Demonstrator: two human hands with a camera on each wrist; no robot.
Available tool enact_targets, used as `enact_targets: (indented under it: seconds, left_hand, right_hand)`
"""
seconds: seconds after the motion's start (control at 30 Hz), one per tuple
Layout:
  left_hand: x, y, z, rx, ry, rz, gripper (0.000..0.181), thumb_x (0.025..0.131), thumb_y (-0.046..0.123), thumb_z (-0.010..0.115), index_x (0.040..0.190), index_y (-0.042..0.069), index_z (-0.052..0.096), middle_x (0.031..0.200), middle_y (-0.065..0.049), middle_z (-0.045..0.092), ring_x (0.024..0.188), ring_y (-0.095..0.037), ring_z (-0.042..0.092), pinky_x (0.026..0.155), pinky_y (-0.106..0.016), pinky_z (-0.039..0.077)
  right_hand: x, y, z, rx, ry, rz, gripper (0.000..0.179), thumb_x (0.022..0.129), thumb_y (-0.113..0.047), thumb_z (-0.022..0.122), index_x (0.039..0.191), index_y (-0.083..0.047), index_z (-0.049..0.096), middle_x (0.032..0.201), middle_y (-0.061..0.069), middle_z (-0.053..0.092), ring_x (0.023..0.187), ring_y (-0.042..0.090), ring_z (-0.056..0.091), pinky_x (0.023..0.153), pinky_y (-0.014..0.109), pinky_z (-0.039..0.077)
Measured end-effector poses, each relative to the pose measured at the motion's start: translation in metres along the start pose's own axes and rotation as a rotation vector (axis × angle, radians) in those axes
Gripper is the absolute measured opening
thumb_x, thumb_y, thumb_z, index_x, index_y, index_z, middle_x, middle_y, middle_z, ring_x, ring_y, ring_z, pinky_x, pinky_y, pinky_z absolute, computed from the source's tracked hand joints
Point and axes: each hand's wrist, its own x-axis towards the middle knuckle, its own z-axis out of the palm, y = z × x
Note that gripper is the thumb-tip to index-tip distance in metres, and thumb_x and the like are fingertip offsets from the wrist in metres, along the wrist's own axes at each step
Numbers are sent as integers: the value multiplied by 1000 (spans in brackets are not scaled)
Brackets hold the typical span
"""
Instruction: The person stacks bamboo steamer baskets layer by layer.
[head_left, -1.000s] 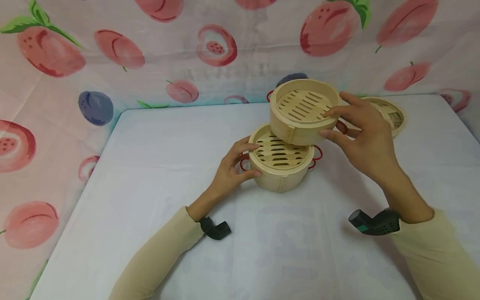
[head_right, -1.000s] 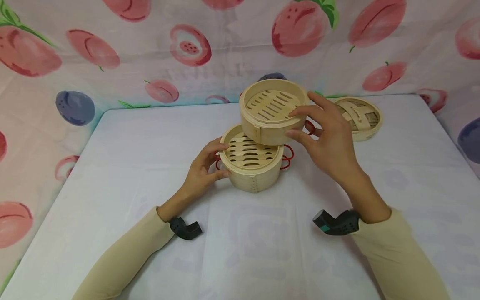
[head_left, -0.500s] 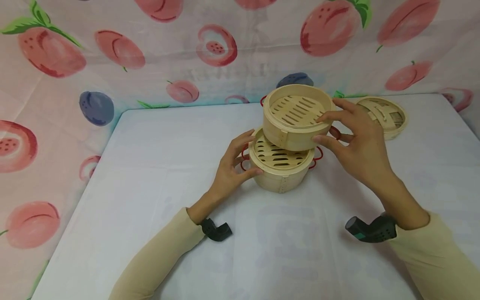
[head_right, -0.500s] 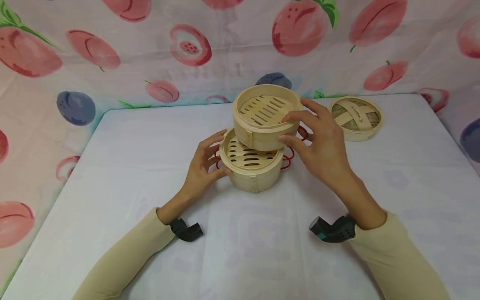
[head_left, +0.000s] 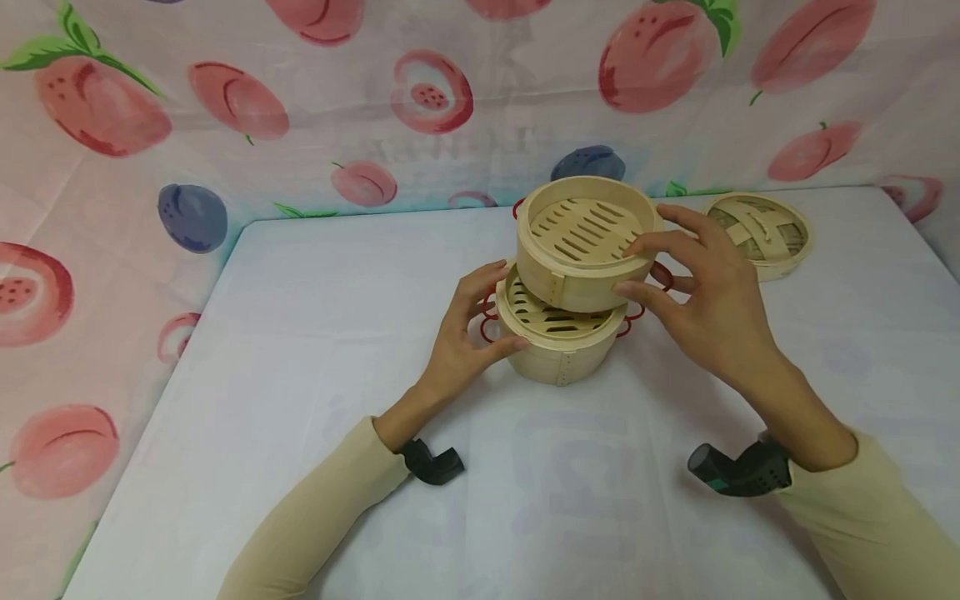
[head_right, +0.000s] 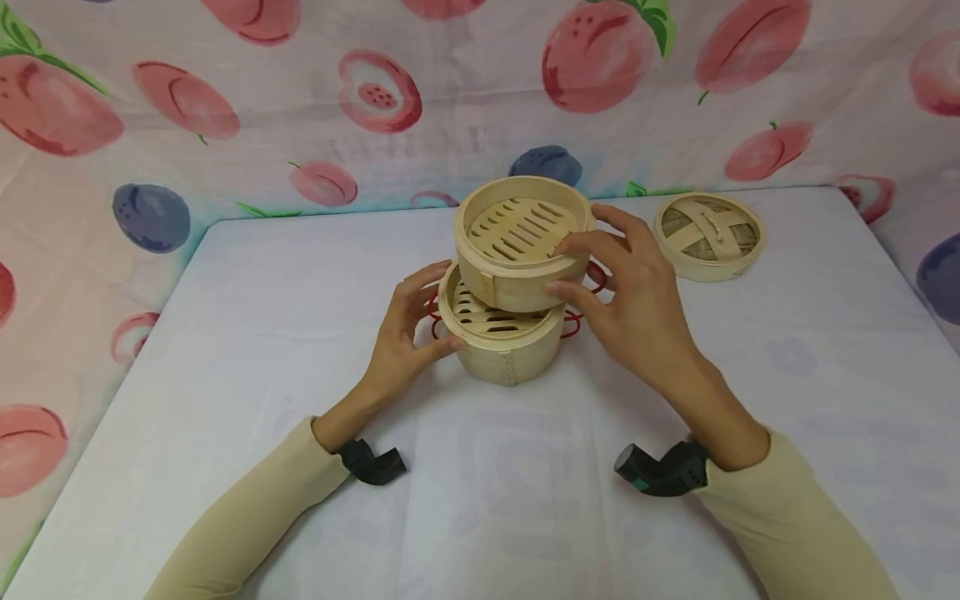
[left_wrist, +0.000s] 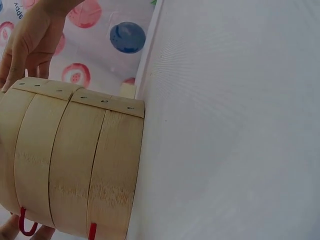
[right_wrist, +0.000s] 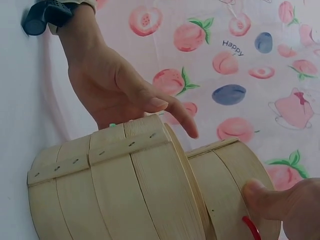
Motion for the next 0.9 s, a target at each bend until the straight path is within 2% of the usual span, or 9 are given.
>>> enact_targets:
  seconds: [0.13, 0.23, 0.37, 0.5, 0.7, 0.9]
  left_hand:
    - [-1, -2, 0, 13, 4, 3, 75, 83, 34, 72, 134, -7, 34, 139, -30, 36, 131, -32, 38, 98, -56, 37]
    - [-3, -13, 0, 29, 10, -3, 79, 80, 33, 74, 137, -4, 34, 141, -25, 36, 129, -31, 40, 100, -51, 37]
    - [-6, -29, 0, 50, 24, -7, 85, 76, 39, 74, 141, 1, 34, 144, -16, 37, 127, -30, 42, 101, -50, 36]
    - [-6, -31, 1, 42, 33, -2, 84, 77, 34, 77, 144, 7, 33, 145, -13, 36, 128, -27, 41, 101, -55, 35]
    - [-6, -28, 0, 35, 29, -8, 86, 77, 20, 82, 147, 14, 31, 149, -12, 31, 128, -28, 42, 99, -53, 37]
    - [-5, -28, 0, 17, 34, 18, 90, 76, 18, 83, 148, 23, 29, 154, -11, 21, 126, -31, 45, 93, -48, 41]
  right_hand:
    - [-2, -3, 0, -8, -9, 2, 33, 70, -2, 84, 98, -3, 68, 136, 15, 47, 97, 23, 55, 73, 2, 40]
    - [-3, -5, 0, -17, -18, 7, 33, 70, -4, 85, 98, -4, 68, 135, 15, 47, 100, 24, 55, 72, 7, 44]
    - [-4, -8, -1, -23, -35, 15, 34, 69, -5, 85, 99, -3, 68, 133, 17, 48, 113, 29, 53, 71, 26, 51]
    - [-4, -10, -2, -15, -56, 21, 35, 69, -5, 85, 100, -3, 67, 132, 18, 48, 119, 32, 49, 70, 40, 52]
    - [-5, -13, -3, -11, -73, 11, 35, 68, -4, 85, 99, -4, 67, 131, 18, 48, 116, 33, 50, 69, 41, 53]
    - [-5, -15, -2, -2, -78, -18, 38, 66, -3, 86, 100, -3, 67, 129, 18, 50, 115, 30, 52, 70, 33, 52]
